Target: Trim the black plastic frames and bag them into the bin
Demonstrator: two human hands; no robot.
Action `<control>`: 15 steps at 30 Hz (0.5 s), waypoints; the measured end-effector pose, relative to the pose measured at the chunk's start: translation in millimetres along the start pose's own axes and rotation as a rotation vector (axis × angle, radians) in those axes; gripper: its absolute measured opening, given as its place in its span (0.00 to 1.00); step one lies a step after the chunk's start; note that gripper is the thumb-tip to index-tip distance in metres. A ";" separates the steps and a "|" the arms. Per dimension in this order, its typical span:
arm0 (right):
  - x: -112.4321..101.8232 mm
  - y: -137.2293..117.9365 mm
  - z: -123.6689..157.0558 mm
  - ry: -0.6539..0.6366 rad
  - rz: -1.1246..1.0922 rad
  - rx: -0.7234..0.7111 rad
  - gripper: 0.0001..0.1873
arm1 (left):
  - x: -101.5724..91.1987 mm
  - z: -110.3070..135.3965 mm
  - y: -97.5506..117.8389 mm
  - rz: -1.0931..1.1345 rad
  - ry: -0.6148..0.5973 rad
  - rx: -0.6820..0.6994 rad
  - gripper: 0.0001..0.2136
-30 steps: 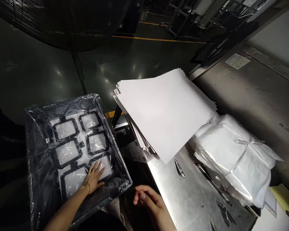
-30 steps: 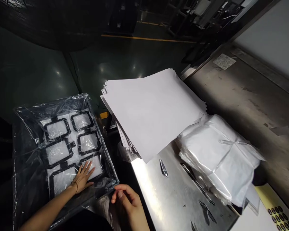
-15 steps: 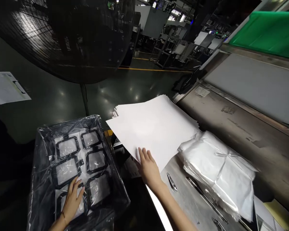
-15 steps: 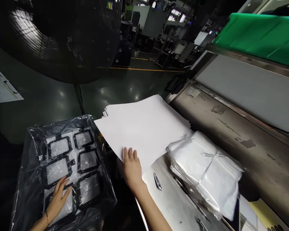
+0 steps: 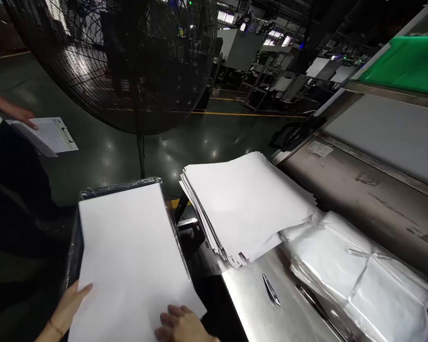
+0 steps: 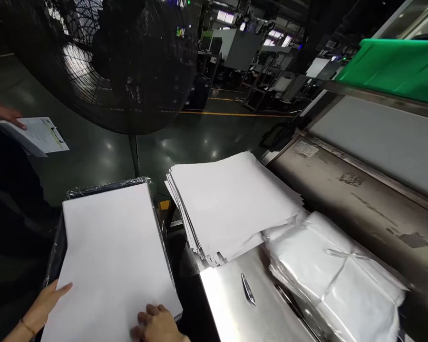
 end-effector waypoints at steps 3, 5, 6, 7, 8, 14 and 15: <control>12.6 13.4 -17.0 -0.056 -0.029 0.010 0.10 | 2.1 -26.5 -31.7 -0.151 0.167 -0.012 0.14; 25.0 19.8 -25.9 -0.102 -0.035 0.031 0.11 | 10.0 -47.6 -38.1 -0.244 0.218 0.008 0.14; 31.8 22.1 -29.6 -0.124 -0.034 0.046 0.11 | 13.8 -57.1 -37.9 -0.292 0.241 0.021 0.14; 38.6 24.1 -32.8 -0.144 -0.030 0.064 0.12 | 17.2 -64.9 -36.1 -0.340 0.265 0.035 0.15; 45.0 25.9 -35.8 -0.159 -0.025 0.085 0.13 | 20.2 -70.2 -33.4 -0.387 0.294 0.050 0.16; 67.6 36.7 -44.9 -0.185 -0.064 0.284 0.22 | 63.0 -36.5 -10.3 -0.621 0.433 0.465 0.27; 66.8 37.0 -43.8 -0.168 -0.097 0.323 0.21 | 76.3 -23.8 -8.0 -0.657 0.405 0.577 0.26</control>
Point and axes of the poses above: each hand's wrist, its own z-axis away from the middle knuckle, its own x-axis out of the palm, y = z × x, the point moved 5 cm from there along -z, towards the middle knuckle, and after that the axes turned 15 degrees about y, right-handed, at the moved point
